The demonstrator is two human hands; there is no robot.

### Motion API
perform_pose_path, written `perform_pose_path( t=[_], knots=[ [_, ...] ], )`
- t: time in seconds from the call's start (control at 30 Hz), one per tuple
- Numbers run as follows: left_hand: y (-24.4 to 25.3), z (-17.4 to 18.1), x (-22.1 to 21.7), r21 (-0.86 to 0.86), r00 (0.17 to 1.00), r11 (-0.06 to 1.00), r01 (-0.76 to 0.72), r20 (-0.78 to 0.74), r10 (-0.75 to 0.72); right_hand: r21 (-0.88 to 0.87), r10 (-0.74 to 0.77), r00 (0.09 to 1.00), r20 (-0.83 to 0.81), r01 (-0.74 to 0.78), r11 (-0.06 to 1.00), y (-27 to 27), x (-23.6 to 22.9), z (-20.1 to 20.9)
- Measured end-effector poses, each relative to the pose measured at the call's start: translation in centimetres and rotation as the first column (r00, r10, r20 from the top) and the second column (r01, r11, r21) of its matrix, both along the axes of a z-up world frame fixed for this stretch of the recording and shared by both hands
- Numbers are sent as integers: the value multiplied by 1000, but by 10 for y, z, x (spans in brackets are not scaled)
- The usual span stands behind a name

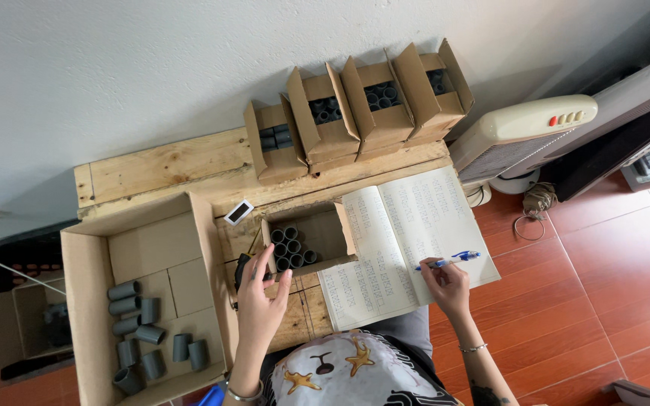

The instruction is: The person repeatedly picks up small gray pipe fittings from a cardboard box, measures their length with a tape measure, and records the measurements in a notebook. The person handles the fittings one at a time, measures each, and writes down the results.

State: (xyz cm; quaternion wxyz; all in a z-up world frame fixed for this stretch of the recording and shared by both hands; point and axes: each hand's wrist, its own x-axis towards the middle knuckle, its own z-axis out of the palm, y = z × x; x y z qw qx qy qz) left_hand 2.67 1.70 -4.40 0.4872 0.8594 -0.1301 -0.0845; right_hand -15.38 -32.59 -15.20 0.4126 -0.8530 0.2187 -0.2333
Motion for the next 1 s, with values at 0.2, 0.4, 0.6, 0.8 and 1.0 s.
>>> perform_pose_path(
  t=[0.2,0.4,0.6,0.8,1.0],
  knots=[
    [0,0,0,8,1000,1000,8,14,-8,-43,8,1000,7,-7,999,4,3,1],
    [0,1,1,1,1000,1000,10,15,-10,-99,-29,1000,3,29,995,2,3,-1],
    [0,5,1,15,1000,1000,11,-25,-10,206,-104,994,41,93,974,0,1,7],
    [0,2,2,-6,1000,1000,3,-20,-3,-293,39,999,28,-29,956,-35,33,19],
    [1,1,1,9,1000,1000,0,-22,0,-687,124,981,-150,-194,701,-76,55,8]
  ],
)
